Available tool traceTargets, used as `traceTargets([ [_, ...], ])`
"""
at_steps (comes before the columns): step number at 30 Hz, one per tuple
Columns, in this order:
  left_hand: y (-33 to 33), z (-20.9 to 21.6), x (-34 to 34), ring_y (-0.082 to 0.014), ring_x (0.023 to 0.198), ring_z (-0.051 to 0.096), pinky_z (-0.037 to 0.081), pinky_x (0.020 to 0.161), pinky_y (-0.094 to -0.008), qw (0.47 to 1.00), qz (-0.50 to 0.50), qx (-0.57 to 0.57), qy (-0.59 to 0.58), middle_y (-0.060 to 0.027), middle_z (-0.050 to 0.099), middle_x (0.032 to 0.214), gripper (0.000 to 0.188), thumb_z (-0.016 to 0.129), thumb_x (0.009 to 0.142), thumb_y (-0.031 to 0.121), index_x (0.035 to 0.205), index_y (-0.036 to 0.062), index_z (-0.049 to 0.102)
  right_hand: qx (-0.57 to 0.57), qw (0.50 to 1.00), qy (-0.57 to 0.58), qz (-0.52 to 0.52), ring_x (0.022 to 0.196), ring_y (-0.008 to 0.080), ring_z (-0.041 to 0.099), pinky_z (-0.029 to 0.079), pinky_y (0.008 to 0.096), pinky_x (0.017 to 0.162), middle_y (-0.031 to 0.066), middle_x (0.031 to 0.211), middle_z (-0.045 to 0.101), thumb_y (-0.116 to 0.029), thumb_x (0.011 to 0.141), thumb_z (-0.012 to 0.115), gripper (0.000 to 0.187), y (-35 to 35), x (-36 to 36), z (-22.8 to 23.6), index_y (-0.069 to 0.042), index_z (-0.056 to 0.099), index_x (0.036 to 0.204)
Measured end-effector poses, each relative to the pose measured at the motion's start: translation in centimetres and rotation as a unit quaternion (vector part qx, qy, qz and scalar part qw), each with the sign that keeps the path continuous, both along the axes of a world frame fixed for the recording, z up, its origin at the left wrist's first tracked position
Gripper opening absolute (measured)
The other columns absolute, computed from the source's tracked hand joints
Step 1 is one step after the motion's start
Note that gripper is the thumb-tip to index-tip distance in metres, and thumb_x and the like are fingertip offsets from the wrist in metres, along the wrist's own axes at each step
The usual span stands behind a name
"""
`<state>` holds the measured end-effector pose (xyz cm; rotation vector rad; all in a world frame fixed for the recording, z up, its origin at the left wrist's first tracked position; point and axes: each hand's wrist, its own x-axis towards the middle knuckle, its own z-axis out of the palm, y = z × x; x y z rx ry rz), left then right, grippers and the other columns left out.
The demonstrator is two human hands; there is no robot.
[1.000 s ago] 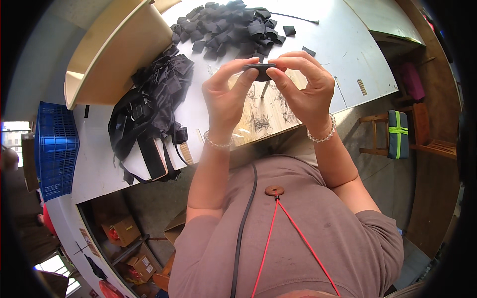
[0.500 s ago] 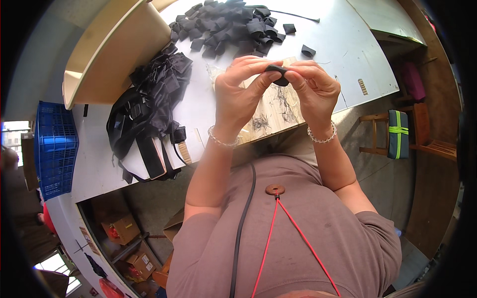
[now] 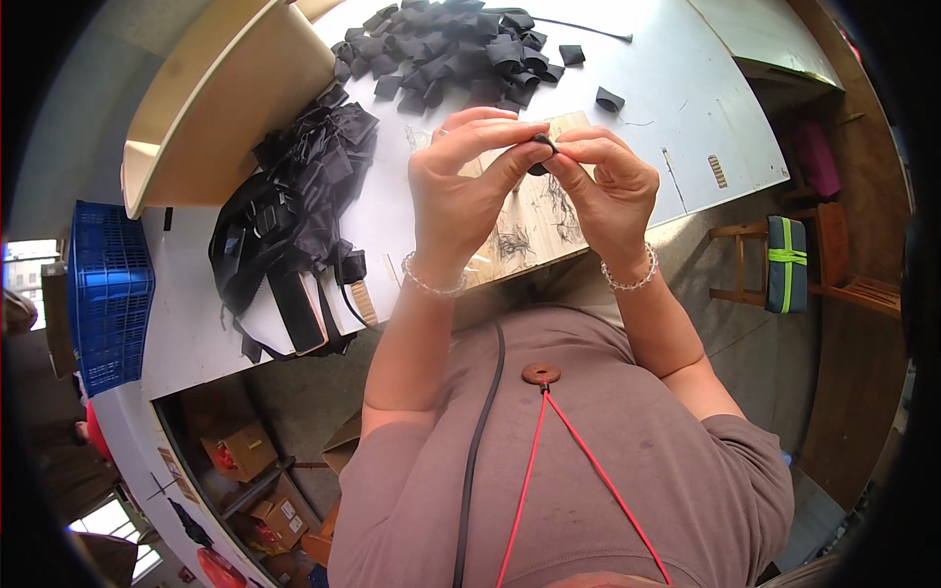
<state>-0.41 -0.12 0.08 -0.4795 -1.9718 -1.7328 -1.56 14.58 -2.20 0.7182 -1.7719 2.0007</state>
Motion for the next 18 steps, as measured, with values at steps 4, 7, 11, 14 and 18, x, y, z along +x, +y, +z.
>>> traceTargets([
  [4, 0.0, -0.3, 0.0, -0.0143, 0.085, 0.059, 0.048, 0.071, -0.0251, 0.996, -0.02, 0.077, -0.048, -0.0067, 0.067, 0.083, 0.018, 0.074, 0.072, 0.003, 0.09, 0.0045, 0.071, -0.039, 0.999, -0.024, 0.01, 0.076, 0.0128, 0.06, 0.049, 0.0228, 0.065, 0.0081, 0.084, 0.064, 0.003, 0.076, 0.069, 0.009, -0.5, -0.1, -0.5, 0.001, 0.066, 0.084],
  [7, -0.3, -0.8, -0.1, -0.0144, 0.085, 0.059, 0.048, 0.072, -0.0252, 0.993, -0.032, 0.105, -0.052, -0.0067, 0.067, 0.083, 0.016, 0.073, 0.073, 0.003, 0.089, 0.0043, 0.071, -0.039, 0.999, -0.026, 0.013, 0.076, 0.0129, 0.06, 0.049, 0.0229, 0.065, 0.0084, 0.084, 0.064, 0.002, 0.077, 0.069, 0.008, -0.6, 0.0, -0.5, 0.002, 0.066, 0.084],
  [11, -0.5, -0.4, -0.4, -0.0157, 0.085, 0.059, 0.047, 0.074, -0.0262, 0.998, -0.009, 0.059, -0.002, -0.005, 0.068, 0.083, 0.014, 0.074, 0.073, 0.006, 0.086, 0.0042, 0.071, -0.049, 0.998, -0.031, 0.012, 0.077, 0.0128, 0.06, 0.049, 0.023, 0.065, 0.0084, 0.085, 0.064, 0.002, 0.078, 0.069, 0.007, -0.9, 0.0, -0.4, 0.002, 0.066, 0.084],
  [14, -0.4, 0.1, -0.5, -0.0163, 0.084, 0.059, 0.047, 0.074, -0.0267, 0.999, 0.006, 0.034, 0.011, -0.0032, 0.069, 0.082, 0.013, 0.074, 0.073, 0.008, 0.085, 0.0049, 0.071, -0.06, 0.998, -0.03, 0.014, 0.078, 0.0129, 0.059, 0.048, 0.0233, 0.066, 0.0084, 0.085, 0.064, 0.002, 0.078, 0.069, 0.007, -1.0, -0.1, -0.4, 0.002, 0.066, 0.085],
  [18, -0.5, 0.1, -0.6, -0.0162, 0.084, 0.059, 0.046, 0.074, -0.0268, 0.999, 0.02, -0.006, 0.027, -0.0026, 0.069, 0.081, 0.013, 0.074, 0.073, 0.01, 0.084, 0.0056, 0.072, -0.077, 0.996, -0.035, 0.018, 0.079, 0.0132, 0.059, 0.048, 0.0236, 0.067, 0.0083, 0.085, 0.064, 0.002, 0.078, 0.069, 0.008, -1.1, 0.0, -0.7, 0.002, 0.066, 0.085],
])
